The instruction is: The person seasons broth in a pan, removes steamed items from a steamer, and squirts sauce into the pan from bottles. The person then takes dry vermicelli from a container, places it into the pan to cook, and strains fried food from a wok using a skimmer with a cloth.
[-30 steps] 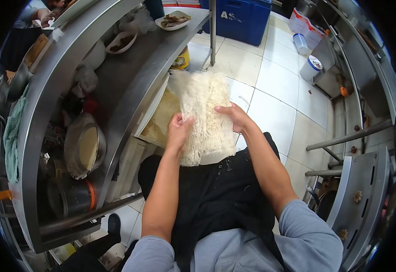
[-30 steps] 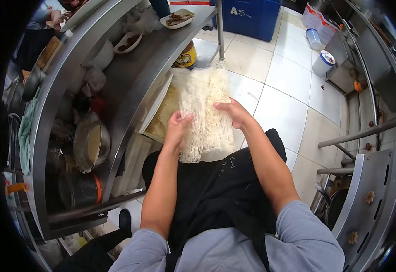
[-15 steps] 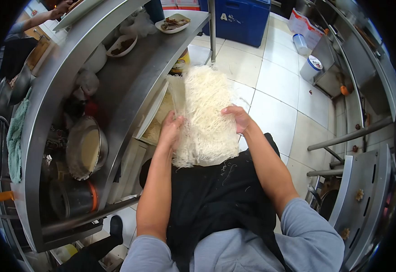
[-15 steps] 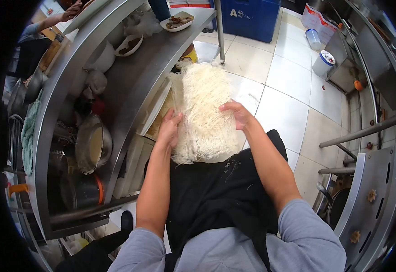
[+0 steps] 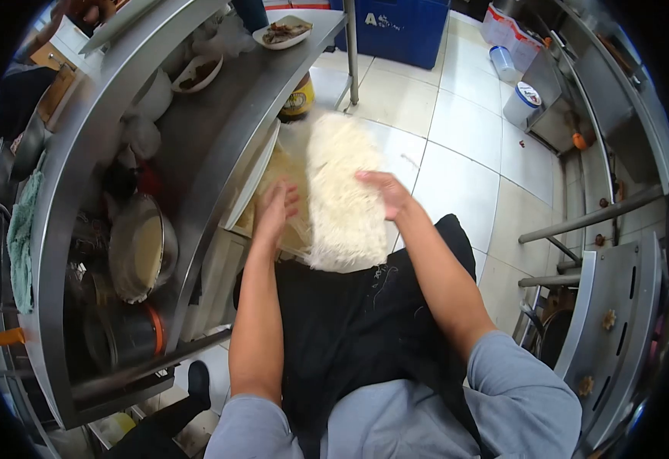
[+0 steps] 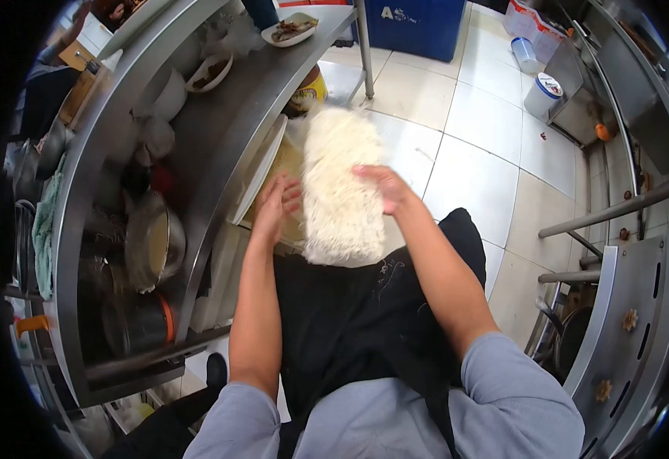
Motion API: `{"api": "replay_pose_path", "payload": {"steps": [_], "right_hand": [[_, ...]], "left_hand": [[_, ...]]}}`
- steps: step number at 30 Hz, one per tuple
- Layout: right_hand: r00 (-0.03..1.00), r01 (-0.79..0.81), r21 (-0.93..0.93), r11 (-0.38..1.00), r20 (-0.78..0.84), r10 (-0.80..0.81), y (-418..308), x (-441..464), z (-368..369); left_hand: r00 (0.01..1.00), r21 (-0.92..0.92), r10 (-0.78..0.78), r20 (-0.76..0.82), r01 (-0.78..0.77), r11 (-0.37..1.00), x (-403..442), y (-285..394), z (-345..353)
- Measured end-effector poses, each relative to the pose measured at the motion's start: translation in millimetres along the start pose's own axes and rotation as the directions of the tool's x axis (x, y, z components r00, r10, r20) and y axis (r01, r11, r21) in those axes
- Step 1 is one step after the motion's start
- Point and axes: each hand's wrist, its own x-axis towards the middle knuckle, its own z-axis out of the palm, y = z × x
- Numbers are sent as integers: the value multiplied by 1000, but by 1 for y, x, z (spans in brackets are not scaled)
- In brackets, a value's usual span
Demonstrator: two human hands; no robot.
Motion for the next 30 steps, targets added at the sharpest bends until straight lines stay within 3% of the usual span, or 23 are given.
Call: {"api": "replay_pose_path", "payload": {"steps": [1, 2, 3, 4, 5, 6, 8, 9, 11, 12, 15, 17, 18, 22, 24, 26, 28, 30], "right_hand": [[998, 63, -5, 998, -3, -63, -3, -10, -13], [992, 126, -14, 992, 0, -126, -8, -18, -25], [993, 119, -17, 993, 5, -119, -9, -30, -29], [982, 185, -21, 982, -36, -186, -7, -47, -28], [964, 253, -27, 967, -80, -254, 1, -62, -28], [964, 251, -29, 968, -78, -253, 12, -71, -30], [962, 217, -32, 976, -160, -219, 39, -84, -40], [975, 170, 31, 985, -153, -164, 52, -87, -43], [997, 61, 191, 980, -65, -50, 77, -83, -54], [1000, 2, 272, 962, 16, -7, 85, -78, -61], [999, 20, 248, 969, 22, -26, 86, -63, -59], [998, 7, 217, 976, 58, -20, 77, -48, -46], [997, -16, 191, 981, 75, 1, 75, -37, -40], [969, -177, -5, 984, 172, 175, 94, 38, -24], [961, -218, 14, 976, 175, 212, 105, 78, -27], [949, -264, 40, 964, 189, 252, 102, 91, -30], [974, -172, -10, 985, 150, 172, 99, 83, -35], [981, -155, -98, 983, 102, 165, 83, 50, -39]], "left_hand": [[996, 156, 45, -72, -34, 987, -8, 8, -5], [996, 153, 45, -82, -32, 988, -10, 5, -14], [954, 529, 280, -109, -183, 829, -12, -3, -24], [870, 820, 492, -39, -253, 513, -14, -6, -33], [746, 891, 665, 36, -326, 317, -16, -6, -39], [745, 891, 666, 33, -324, 319, -14, -6, -43], [714, 974, 699, 27, -177, 143, -7, -11, -52], [707, 973, 707, 26, -181, 144, -1, -14, -59], [863, 954, 495, -99, -59, 294, 18, -23, -72], [881, 936, 463, -98, -76, 343, 23, -27, -77], [895, 943, 445, 15, -161, 290, 14, -23, -79], [913, 937, 407, 6, -148, 318, 11, -19, -80], [938, 901, 335, -89, -67, 428, 9, -14, -76], [944, 861, 321, -78, -98, 499, 14, -21, -87], [961, 820, 249, -121, -45, 570, 9, -15, -85], [947, 837, 309, -84, -101, 538, 5, -15, -89], [965, 797, 258, -52, -116, 593, -10, -8, -92], [819, 853, 558, 133, -382, 357, -38, -14, -85]]}}
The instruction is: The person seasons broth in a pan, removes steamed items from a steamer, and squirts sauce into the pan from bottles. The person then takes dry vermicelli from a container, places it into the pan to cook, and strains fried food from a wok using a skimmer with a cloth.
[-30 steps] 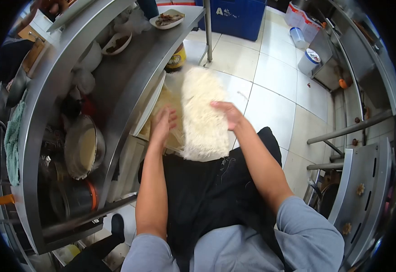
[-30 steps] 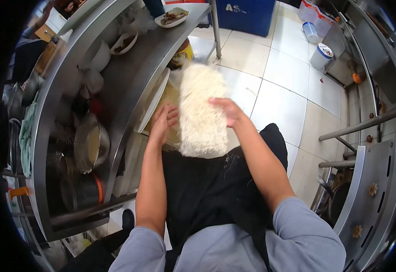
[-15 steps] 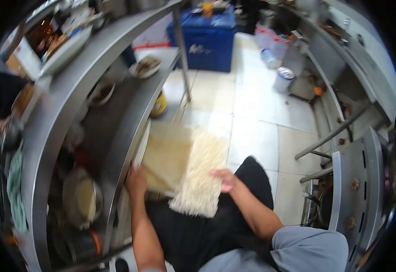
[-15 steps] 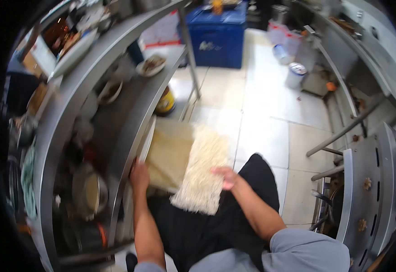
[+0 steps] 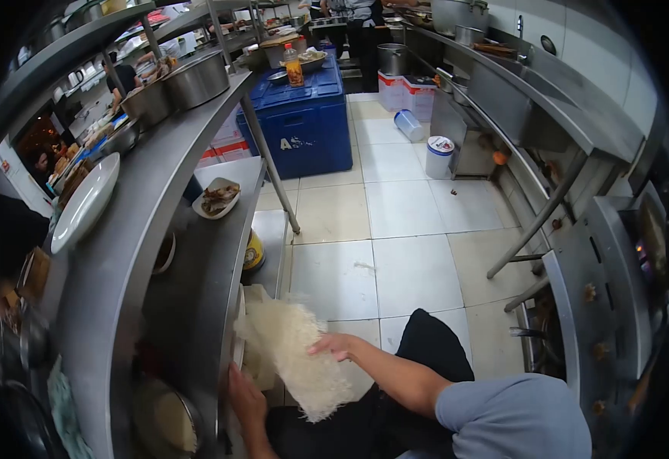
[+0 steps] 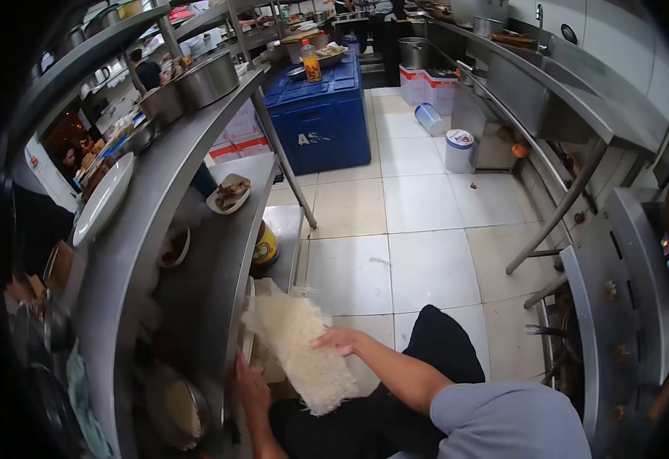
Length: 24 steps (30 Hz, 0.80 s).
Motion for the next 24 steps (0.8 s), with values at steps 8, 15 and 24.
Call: {"api": "replay_pose_path", "payload": {"steps": [8, 15, 24], "right_hand": [[987, -32, 82, 996, -153, 45, -48, -155, 87], [941, 197, 89, 976, -296, -163, -119, -238, 232], [883, 196, -109, 975, -412, -223, -265, -347, 466]], "left_hand": [[745, -87, -361, 561, 486, 870, -140, 55, -82], [662, -573, -8, 749, 654, 494, 34, 208, -192], [539, -556, 161, 827, 826, 89, 125, 421, -300]]}}
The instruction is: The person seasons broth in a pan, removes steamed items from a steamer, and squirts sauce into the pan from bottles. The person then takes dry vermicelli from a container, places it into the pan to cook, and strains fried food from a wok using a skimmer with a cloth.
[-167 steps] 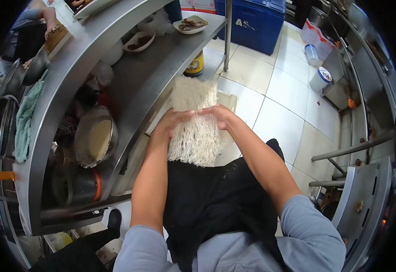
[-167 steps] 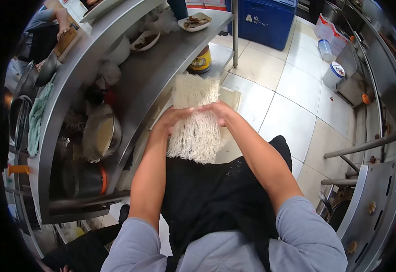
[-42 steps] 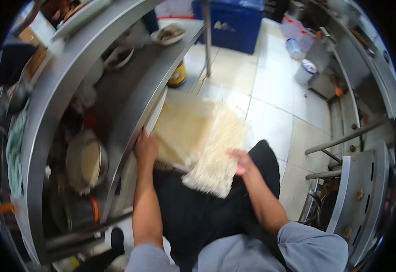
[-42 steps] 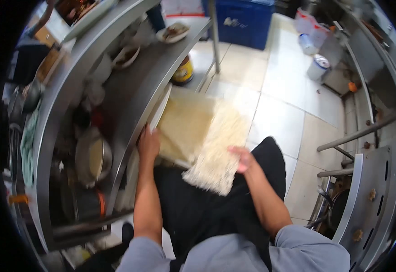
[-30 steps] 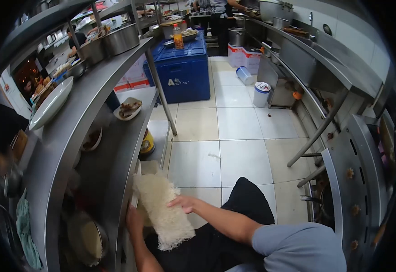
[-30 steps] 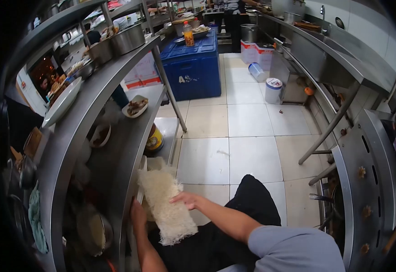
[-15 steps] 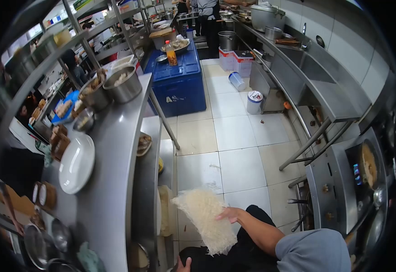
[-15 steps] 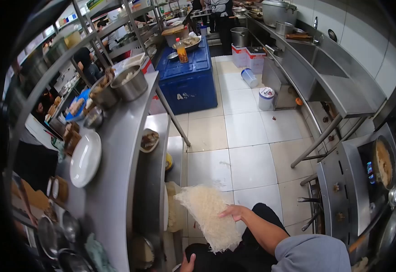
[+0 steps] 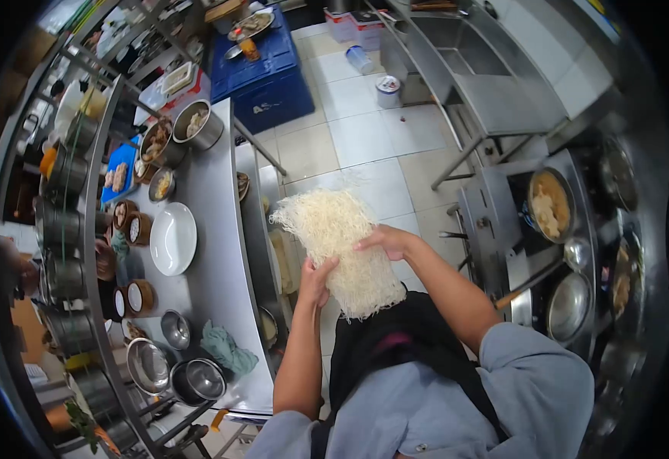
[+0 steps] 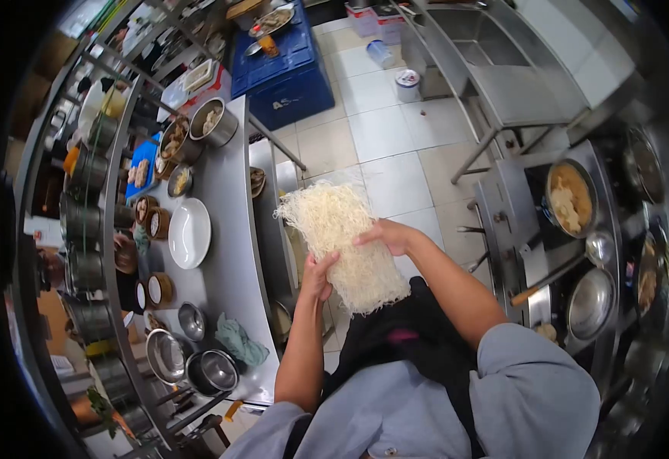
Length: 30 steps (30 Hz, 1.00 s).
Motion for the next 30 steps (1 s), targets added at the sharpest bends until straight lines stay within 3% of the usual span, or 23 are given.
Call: {"api": "replay_pose_path", "payload": {"steps": [3, 5, 7, 9, 11, 12, 14, 15, 17, 22, 30], "right_hand": [[998, 68, 83, 994, -20, -67, -11, -44, 16], [960, 275, 143, 951, 6, -279, -5, -84, 18], [952, 302, 205, 931, -10, -306, 31, -111, 2], [831, 503, 401, 765, 16, -555, 72, -149, 33], [735, 530, 510, 678, 122, -667, 129, -149, 30], [700, 603, 492, 628, 51, -712, 137, -157, 45], [590, 764, 436, 476, -175, -788, 129, -158, 88], [558, 793, 417, 443, -209, -803, 123, -163, 105], [457, 890, 242, 387, -455, -764, 112, -189, 116], [242, 970, 120, 213, -601, -761, 111, -250, 118], [-64, 997, -67, -24, -699, -712, 130, -368, 94]], "left_hand": [[995, -78, 4, 102, 4, 997, -9, 15, 26], [991, -163, -24, 135, 46, 985, -8, 23, 35], [990, -213, 25, 142, 6, 977, -5, 34, 46], [984, -305, 12, 179, 44, 951, -7, 35, 64], [952, -305, -42, 304, 138, 942, -13, 47, 90], [922, -261, -95, 374, 203, 944, -17, 48, 109], [925, -260, -52, 376, 159, 952, -23, 53, 130], [897, -251, -87, 434, 213, 944, -23, 52, 138], [876, -189, -127, 466, 238, 953, -31, 38, 176], [805, -10, -161, 571, 203, 979, -53, 4, 266], [599, 242, -333, 729, 229, 943, -88, -55, 405]]}}
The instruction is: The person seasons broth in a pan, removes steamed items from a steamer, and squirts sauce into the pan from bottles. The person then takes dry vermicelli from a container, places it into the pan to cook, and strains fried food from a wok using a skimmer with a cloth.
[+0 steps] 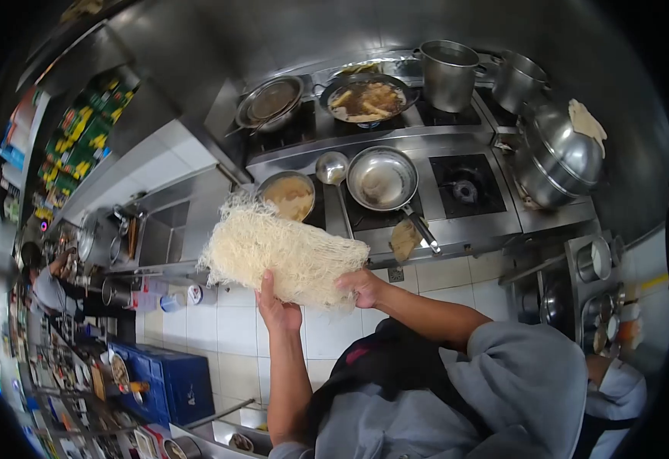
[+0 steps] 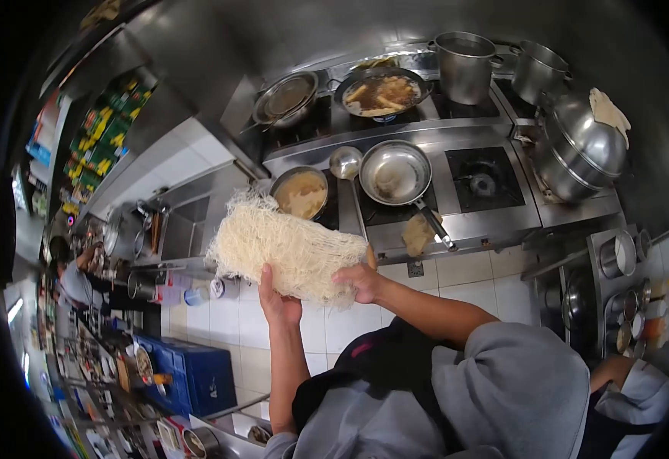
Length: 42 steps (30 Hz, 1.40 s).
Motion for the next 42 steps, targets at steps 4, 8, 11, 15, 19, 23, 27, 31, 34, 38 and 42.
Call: {"api": "replay_pose_path", "payload": {"steps": [4, 8, 11, 15, 19, 23, 27, 31, 34, 38, 42], "right_hand": [[995, 75, 55, 996, -63, -71, -53, 0, -28], [980, 163, 29, 986, -123, -158, -103, -7, -55], [980, 163, 52, 985, -121, -156, -131, -15, -75], [933, 290, -17, 957, -216, -286, -156, -23, -81], [932, 295, -15, 955, -217, -291, -169, -27, -87], [911, 349, -21, 937, -226, -345, -174, -32, -91], [880, 406, -47, 912, -247, -405, -170, -38, -84], [824, 460, -144, 876, -299, -482, -160, -52, -78], [754, 466, -231, 854, -402, -520, -157, -70, -83], [747, 462, -217, 860, -428, -509, -154, -88, -95], [684, 482, -300, 823, -459, -568, -152, -84, -77]], "left_hand": [[987, -39, -107, 118, 112, 993, 44, -25, 34], [935, -34, -171, 310, 191, 981, 74, -55, 71], [896, -98, -217, 386, 274, 957, 97, -80, 89], [859, -149, -271, 434, 366, 919, 125, -105, 105], [865, -157, -329, 380, 411, 898, 132, -115, 131], [817, -237, -380, 434, 511, 827, 150, -134, 114], [955, 793, -297, 13, 171, 584, 203, -265, -65], [917, 869, -333, 219, -338, -361, 179, -344, -137], [964, 978, -177, 199, -207, -28, 164, -331, -119], [955, 968, -268, 127, -61, 243, 182, -294, -95], [914, 765, -394, 93, 188, 617, 174, -223, -75]]}}
